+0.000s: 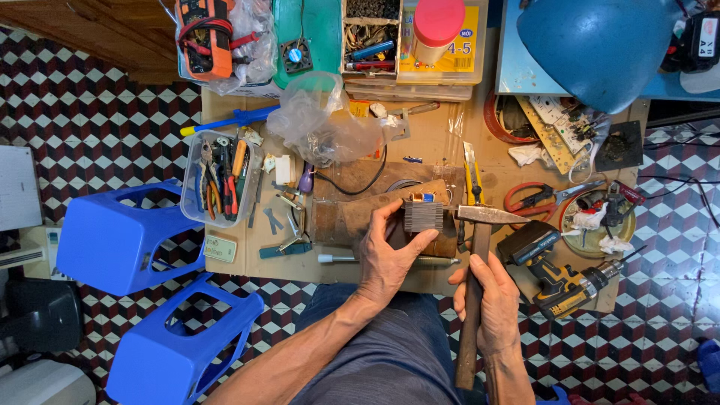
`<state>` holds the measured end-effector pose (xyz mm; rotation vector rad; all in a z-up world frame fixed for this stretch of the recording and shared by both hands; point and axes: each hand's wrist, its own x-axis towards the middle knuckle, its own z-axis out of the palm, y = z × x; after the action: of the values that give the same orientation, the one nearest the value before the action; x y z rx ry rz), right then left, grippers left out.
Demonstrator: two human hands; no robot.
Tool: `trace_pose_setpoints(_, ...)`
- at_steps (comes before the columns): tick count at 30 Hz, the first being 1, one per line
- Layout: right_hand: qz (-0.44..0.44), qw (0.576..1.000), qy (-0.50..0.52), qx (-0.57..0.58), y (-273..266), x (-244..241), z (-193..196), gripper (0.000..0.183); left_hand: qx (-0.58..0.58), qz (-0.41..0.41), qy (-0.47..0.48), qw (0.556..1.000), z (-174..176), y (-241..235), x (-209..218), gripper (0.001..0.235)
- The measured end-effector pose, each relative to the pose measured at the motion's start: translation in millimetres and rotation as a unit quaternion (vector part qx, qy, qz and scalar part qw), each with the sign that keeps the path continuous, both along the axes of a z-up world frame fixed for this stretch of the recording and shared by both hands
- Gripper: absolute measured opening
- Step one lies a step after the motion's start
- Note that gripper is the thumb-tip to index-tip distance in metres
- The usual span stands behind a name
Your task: The person holds a small electronic component and repeatedly taps it with a hammer while seated at a cluttered workbench. They adjust the component's orientation and continue hammering throughout the clip.
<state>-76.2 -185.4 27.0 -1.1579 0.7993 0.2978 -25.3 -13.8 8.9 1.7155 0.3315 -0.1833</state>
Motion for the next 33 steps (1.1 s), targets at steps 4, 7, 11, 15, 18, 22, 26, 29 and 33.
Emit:
trace_pose_setpoints(4,-0.048,0.999,0.003,-0.01,-3,2,3,0.024,-0.027,0.017,0.017,0.999,-1,-1,0,0.068)
trace_pose_setpoints(7,-0.083,0.996,-0.021,0.008,-2,5,2,0.026,-0.034,0.026,0.027,0.999,0,1,-1,0.067)
trace_pose_setpoints(11,0.021,1.0,0.012,0.0,-4,7,1,0.026,-0.106,0.033,0.034,0.993,-1,3,1,0.066)
trace_pose_setpoints(15,0.009,1.0,0.0,0.018,-7,11,3,0.025,-0.079,0.024,0.038,0.996,1,4,2,0.064)
trace_pose_setpoints(18,-0.01,1.0,0.002,0.021,-5,11,2,0.023,-0.077,0.021,0.046,0.996,2,6,2,0.064)
trace_pose_setpoints(22,0.026,0.999,0.018,0.008,-5,10,1,0.022,-0.078,0.019,0.044,0.996,1,5,3,0.063)
trace_pose_setpoints(26,0.009,1.0,0.001,0.013,-4,11,2,0.022,-0.095,0.022,0.018,0.995,0,6,3,0.062)
trace_pose_setpoints(29,0.024,1.0,0.005,0.01,-3,11,3,0.024,-0.083,0.016,0.042,0.996,-1,7,3,0.064)
trace_pose_setpoints(33,0.029,0.999,-0.002,0.015,-1,14,4,0.026,-0.087,0.011,0.041,0.995,-3,7,3,0.064)
